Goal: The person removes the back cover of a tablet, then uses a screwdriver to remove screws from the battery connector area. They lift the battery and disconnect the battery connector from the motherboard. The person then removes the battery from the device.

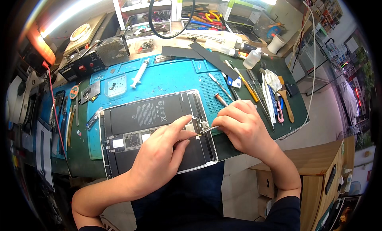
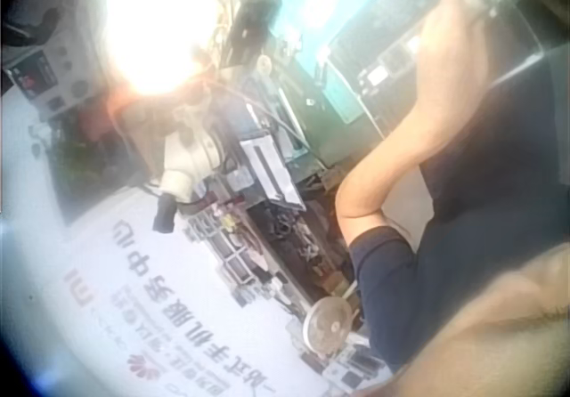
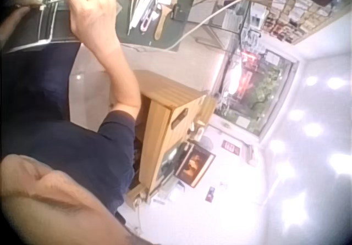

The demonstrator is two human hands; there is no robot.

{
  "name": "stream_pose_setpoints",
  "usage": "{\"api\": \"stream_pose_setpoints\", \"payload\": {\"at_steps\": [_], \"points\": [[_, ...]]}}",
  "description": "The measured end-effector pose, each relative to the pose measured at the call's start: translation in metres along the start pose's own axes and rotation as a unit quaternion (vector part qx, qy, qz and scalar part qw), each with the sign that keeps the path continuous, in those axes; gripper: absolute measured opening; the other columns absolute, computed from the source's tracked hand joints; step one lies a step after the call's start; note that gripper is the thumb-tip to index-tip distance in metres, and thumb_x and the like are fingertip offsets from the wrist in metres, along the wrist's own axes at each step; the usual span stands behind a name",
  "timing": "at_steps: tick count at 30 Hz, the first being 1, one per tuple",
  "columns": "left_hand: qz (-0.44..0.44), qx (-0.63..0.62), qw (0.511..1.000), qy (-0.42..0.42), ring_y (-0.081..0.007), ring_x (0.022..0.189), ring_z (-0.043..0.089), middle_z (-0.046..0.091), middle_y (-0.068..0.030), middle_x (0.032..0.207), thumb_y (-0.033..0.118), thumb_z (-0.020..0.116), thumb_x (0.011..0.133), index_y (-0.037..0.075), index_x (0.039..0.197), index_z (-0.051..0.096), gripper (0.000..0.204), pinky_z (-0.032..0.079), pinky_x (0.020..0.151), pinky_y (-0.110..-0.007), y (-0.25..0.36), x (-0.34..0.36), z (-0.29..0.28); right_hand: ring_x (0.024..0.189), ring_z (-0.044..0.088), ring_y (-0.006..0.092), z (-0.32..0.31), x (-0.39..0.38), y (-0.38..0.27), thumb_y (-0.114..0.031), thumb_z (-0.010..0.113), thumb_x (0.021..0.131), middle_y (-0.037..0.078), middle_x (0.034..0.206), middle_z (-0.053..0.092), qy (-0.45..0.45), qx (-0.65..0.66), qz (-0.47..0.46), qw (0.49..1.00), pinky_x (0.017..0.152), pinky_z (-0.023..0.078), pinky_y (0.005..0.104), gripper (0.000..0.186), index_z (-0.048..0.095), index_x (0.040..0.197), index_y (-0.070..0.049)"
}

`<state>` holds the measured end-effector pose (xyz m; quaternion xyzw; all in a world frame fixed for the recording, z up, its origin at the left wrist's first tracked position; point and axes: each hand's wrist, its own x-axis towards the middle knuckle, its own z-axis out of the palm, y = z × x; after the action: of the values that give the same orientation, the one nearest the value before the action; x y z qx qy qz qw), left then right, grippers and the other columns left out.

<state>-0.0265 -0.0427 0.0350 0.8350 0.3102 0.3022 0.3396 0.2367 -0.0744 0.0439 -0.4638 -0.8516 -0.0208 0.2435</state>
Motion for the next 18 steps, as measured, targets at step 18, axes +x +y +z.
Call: {"api": "stream_pose_setpoints", "payload": {"at_steps": [18], "points": [[0.002, -0.004, 1.000, -0.002, -0.0244, 0.095, 0.077, 0.080, -0.0103, 0.111, -0.004, 0.068, 0.096, 0.003, 0.146, 0.053, 0.053, 0.059, 0.082, -0.034, -0.001, 0.000, -0.001, 0.098, 0.063, 0.0223, 0.004, 0.002, 0.009, -0.007, 0.077, 0.082, -0.001, 0.097, 0.068, 0.032, -0.033, -0.039, 0.998, 0.092, 0.045, 0.0391, 0.015, 0.074, 0.096, -0.013]]}}
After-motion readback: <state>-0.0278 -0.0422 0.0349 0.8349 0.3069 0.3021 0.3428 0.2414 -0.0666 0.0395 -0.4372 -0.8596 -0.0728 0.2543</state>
